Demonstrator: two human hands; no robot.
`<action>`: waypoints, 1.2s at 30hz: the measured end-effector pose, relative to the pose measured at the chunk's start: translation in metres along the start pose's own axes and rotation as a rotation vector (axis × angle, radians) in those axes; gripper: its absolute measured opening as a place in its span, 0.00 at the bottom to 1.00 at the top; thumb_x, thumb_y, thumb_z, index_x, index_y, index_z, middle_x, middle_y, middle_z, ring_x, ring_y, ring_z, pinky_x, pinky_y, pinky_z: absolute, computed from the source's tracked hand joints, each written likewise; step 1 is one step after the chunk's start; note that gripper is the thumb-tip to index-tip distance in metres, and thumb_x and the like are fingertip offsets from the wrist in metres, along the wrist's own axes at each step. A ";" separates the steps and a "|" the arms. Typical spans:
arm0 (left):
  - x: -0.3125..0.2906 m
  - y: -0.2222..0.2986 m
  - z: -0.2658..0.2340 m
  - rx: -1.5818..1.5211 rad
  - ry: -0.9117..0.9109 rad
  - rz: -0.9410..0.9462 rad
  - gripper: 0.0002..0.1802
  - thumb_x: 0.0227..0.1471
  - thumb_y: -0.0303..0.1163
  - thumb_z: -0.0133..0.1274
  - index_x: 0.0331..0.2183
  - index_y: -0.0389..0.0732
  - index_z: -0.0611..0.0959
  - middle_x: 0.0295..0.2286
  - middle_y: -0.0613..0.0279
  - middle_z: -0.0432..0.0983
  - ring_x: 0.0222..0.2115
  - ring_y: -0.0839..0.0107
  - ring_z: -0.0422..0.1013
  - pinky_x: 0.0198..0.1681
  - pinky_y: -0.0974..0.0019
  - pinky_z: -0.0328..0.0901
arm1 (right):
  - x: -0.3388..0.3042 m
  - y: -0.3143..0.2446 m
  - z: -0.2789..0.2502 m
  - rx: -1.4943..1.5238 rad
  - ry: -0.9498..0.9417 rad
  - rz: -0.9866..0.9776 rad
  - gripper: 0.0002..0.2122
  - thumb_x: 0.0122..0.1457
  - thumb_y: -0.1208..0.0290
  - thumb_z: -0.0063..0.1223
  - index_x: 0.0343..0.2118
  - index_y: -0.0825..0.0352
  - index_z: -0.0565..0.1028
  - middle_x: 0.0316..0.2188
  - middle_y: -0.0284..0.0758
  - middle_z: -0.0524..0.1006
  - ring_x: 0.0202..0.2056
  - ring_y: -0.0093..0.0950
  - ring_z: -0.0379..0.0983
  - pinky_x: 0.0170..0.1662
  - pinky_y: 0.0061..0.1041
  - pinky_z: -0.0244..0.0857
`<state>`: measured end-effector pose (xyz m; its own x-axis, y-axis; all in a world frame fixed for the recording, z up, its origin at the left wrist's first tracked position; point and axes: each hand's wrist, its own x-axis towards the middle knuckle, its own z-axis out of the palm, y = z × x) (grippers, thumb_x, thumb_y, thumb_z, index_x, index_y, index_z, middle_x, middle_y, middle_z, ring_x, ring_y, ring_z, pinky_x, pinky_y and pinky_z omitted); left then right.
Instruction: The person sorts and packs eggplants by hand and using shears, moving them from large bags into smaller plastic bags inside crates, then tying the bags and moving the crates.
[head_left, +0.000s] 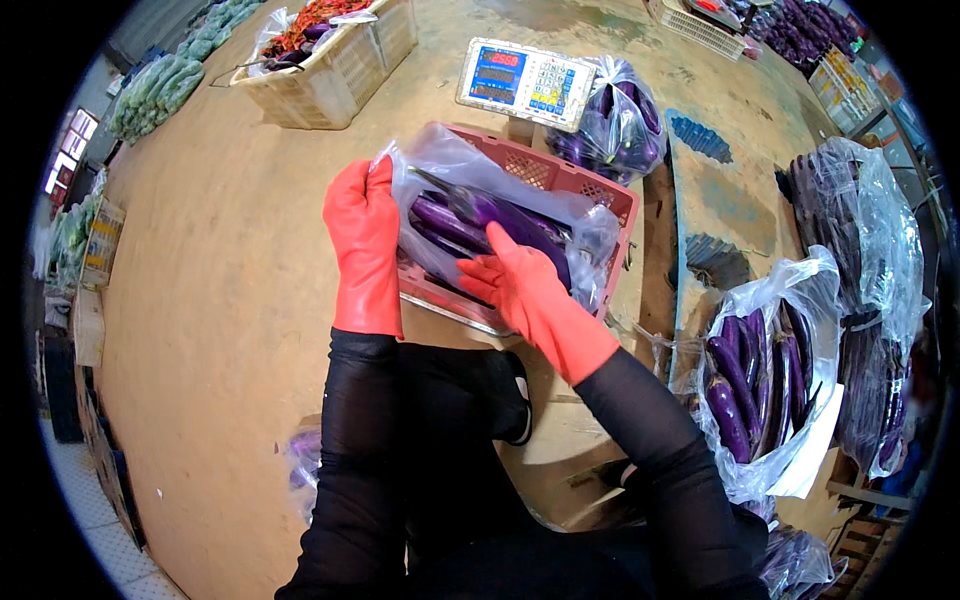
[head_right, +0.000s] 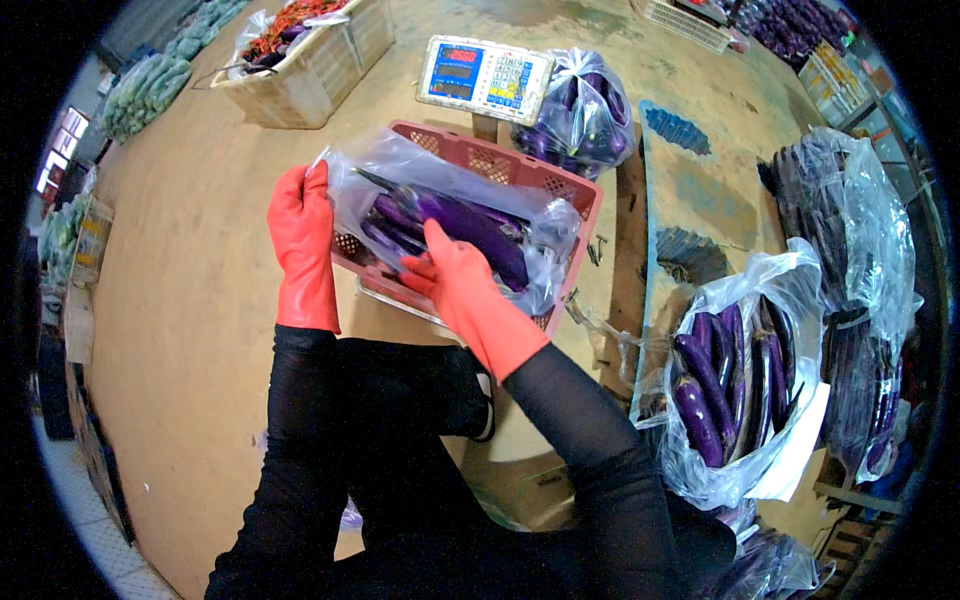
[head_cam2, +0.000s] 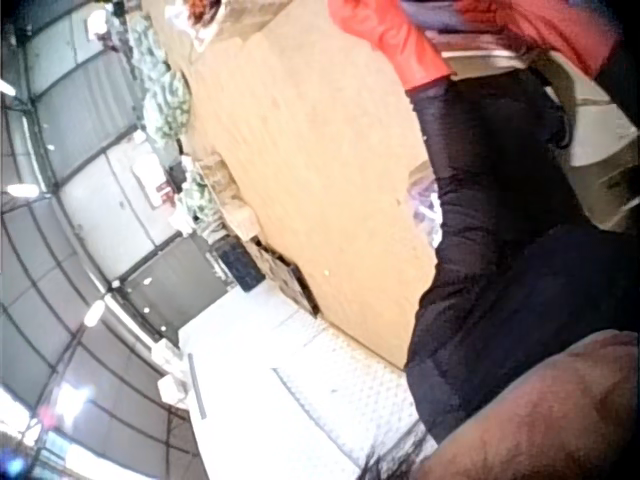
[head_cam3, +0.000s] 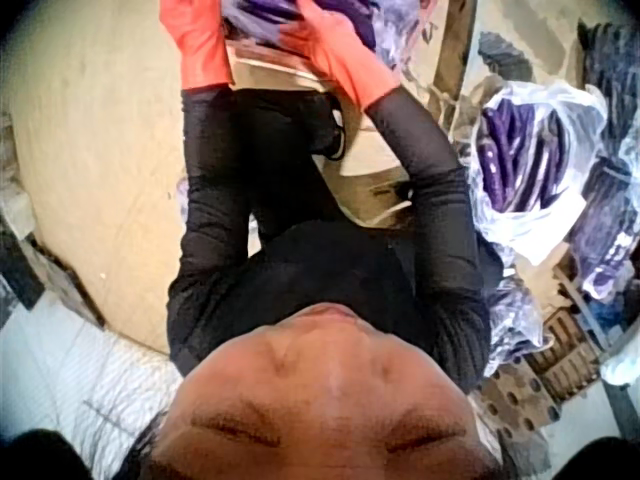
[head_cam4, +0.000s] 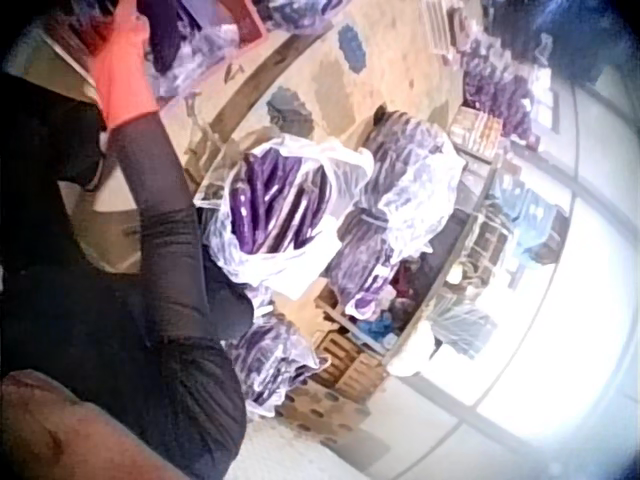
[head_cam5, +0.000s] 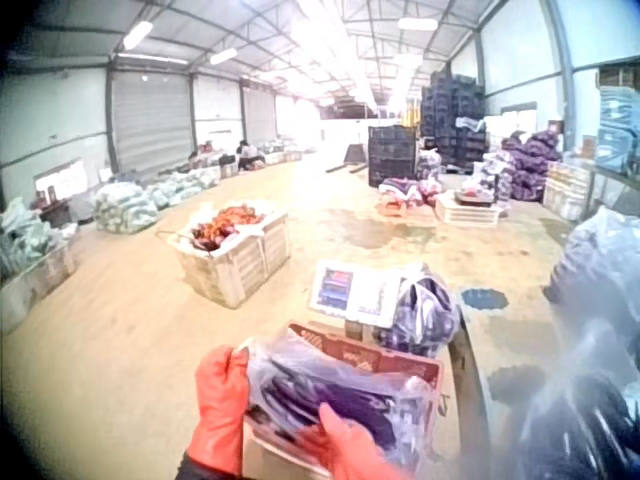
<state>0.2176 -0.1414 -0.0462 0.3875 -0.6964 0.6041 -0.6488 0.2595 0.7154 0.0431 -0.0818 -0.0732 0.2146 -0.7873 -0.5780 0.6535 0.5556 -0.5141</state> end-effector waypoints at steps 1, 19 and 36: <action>0.001 -0.003 0.000 0.015 0.030 0.030 0.14 0.50 0.38 0.57 0.32 0.35 0.80 0.24 0.61 0.76 0.26 0.75 0.69 0.32 0.71 0.64 | 0.013 0.003 -0.007 -0.115 0.065 -0.058 0.19 0.55 0.62 0.55 0.41 0.73 0.66 0.38 0.45 0.71 0.39 0.37 0.72 0.42 0.30 0.69; 0.005 -0.029 -0.003 -0.063 0.125 -0.016 0.08 0.45 0.30 0.61 0.28 0.37 0.81 0.25 0.57 0.76 0.27 0.66 0.72 0.32 0.66 0.65 | 0.075 -0.005 -0.021 -1.783 0.129 -0.719 0.22 0.50 0.61 0.53 0.45 0.69 0.69 0.35 0.47 0.76 0.37 0.45 0.73 0.43 0.38 0.66; 0.001 -0.012 -0.004 -0.173 0.150 0.045 0.08 0.51 0.31 0.56 0.33 0.39 0.83 0.28 0.65 0.76 0.27 0.78 0.69 0.33 0.73 0.65 | 0.092 -0.015 -0.021 -1.668 0.241 -1.135 0.36 0.44 0.62 0.62 0.57 0.64 0.59 0.47 0.45 0.71 0.41 0.42 0.72 0.46 0.37 0.66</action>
<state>0.2278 -0.1426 -0.0527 0.4615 -0.5778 0.6732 -0.5508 0.4083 0.7280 0.0378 -0.1570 -0.1317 0.0984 -0.9211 0.3766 -0.8034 -0.2968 -0.5161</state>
